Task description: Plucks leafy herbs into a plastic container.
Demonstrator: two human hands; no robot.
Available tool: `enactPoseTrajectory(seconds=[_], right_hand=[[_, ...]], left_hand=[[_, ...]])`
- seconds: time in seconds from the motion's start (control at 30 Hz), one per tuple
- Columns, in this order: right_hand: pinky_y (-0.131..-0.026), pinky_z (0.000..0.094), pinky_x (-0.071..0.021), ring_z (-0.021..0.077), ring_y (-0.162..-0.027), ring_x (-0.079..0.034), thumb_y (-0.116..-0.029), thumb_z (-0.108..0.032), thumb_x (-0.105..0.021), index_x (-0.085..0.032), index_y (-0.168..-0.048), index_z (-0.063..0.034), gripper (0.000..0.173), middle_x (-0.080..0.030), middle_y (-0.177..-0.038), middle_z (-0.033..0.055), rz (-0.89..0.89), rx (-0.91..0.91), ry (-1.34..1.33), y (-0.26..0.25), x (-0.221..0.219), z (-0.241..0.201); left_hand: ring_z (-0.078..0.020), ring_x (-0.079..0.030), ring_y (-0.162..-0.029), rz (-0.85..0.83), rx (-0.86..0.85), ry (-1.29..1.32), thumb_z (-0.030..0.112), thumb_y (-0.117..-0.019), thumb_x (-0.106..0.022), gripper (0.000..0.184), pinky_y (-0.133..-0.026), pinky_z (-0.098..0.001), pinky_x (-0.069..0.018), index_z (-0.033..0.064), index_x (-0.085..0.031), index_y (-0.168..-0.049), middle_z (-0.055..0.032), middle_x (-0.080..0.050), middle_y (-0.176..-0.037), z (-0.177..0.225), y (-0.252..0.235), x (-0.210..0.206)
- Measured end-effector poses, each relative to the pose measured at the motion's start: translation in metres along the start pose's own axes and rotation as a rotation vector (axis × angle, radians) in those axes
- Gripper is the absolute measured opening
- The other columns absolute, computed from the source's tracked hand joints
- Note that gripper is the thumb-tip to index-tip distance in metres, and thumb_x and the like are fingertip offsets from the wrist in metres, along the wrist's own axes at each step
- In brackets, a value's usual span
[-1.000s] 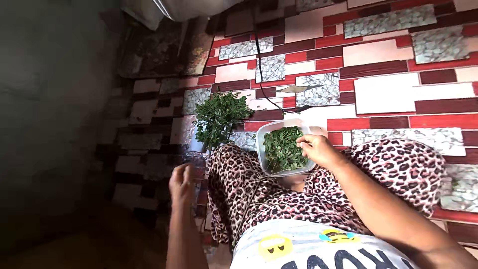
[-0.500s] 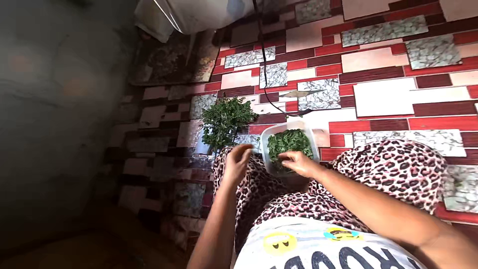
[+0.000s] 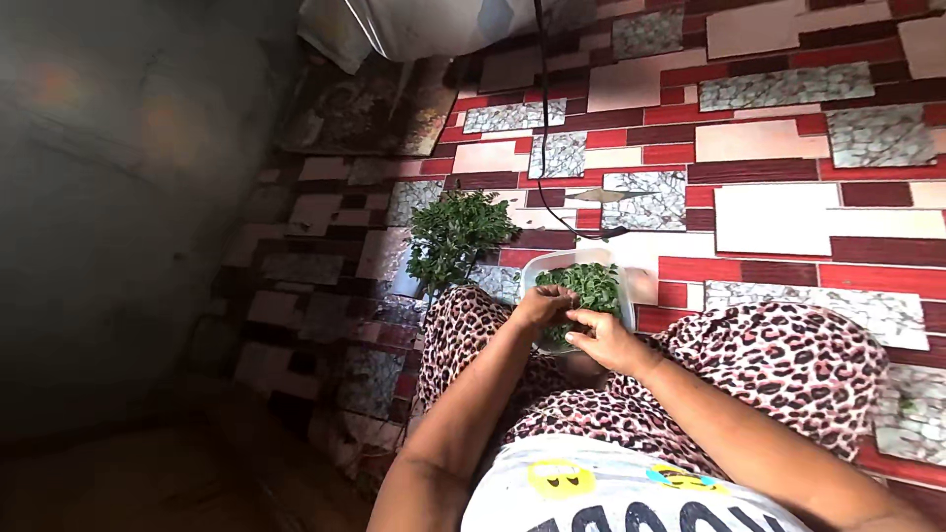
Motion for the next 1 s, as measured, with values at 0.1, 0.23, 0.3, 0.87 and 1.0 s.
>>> enactPoseTrajectory(seconds=[0.1, 0.23, 0.3, 0.87, 1.0], right_hand=[[-0.107, 0.0373, -0.0479, 0.0241, -0.125, -0.061, -0.1018, -0.019, -0.061, -0.049, -0.149, 0.0014, 0.053, -0.055, -0.146, 0.0208, -0.138, -0.07, 0.115, 0.011, 0.007, -0.017], [-0.09, 0.0409, -0.0581, 0.0204, -0.096, -0.071, -0.1029, -0.019, -0.058, -0.068, -0.126, -0.0007, 0.031, -0.072, -0.111, 0.0139, 0.049, 0.034, 0.111, 0.018, 0.043, -0.053], [-0.081, 0.0398, -0.0622, 0.0185, -0.085, -0.073, -0.1022, -0.011, -0.057, -0.069, -0.107, 0.0013, 0.018, -0.073, -0.1, 0.0115, 0.281, 0.146, 0.056, 0.0, 0.062, -0.058], [-0.081, 0.0286, -0.0554, 0.0087, -0.085, -0.066, -0.0943, -0.006, -0.065, -0.071, -0.097, -0.0013, 0.008, -0.07, -0.093, 0.007, 0.229, 0.09, 0.091, -0.034, 0.045, -0.003], [-0.096, 0.0362, -0.0564, 0.0197, -0.11, -0.067, -0.0909, 0.004, -0.055, -0.07, -0.097, 0.0043, 0.016, -0.07, -0.112, 0.0152, 0.485, 0.396, 0.163, -0.028, 0.053, -0.015]], left_hand=[[-0.0132, -0.064, -0.07, 0.047, -0.083, 0.082, 0.007, -0.1006, -0.063, 0.009, -0.068, -0.0305, -0.0579, -0.0024, -0.063, -0.103, -0.0074, -0.067, -0.085, -0.005, 0.002, -0.003], [-0.0119, -0.067, -0.07, 0.066, -0.155, 0.101, 0.003, -0.0989, -0.064, 0.008, -0.068, -0.0279, -0.0591, -0.0043, -0.063, -0.1, -0.0079, -0.068, -0.084, -0.005, 0.01, -0.005], [-0.0106, -0.065, -0.07, 0.046, -0.188, 0.042, 0.003, -0.0985, -0.064, 0.006, -0.067, -0.0263, -0.0565, -0.0038, -0.064, -0.098, -0.0069, -0.067, -0.084, -0.002, 0.016, -0.009], [-0.0095, -0.063, -0.071, 0.053, -0.21, 0.396, 0.003, -0.1002, -0.061, 0.007, -0.069, -0.0253, -0.0554, 0.0019, -0.065, -0.095, -0.0034, -0.067, -0.083, -0.009, 0.007, 0.006], [-0.0093, -0.065, -0.073, 0.0, -0.248, 0.359, 0.005, -0.1011, -0.06, 0.009, -0.069, -0.025, -0.0554, 0.0026, -0.065, -0.094, -0.0036, -0.069, -0.086, -0.014, 0.006, 0.006]])
Point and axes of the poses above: each hand's wrist, its own y-axis away from the middle knuckle, its own x-axis out of the back of the hand, z = x × y, the point moved 3 cm from there along -y, towards the middle knuckle
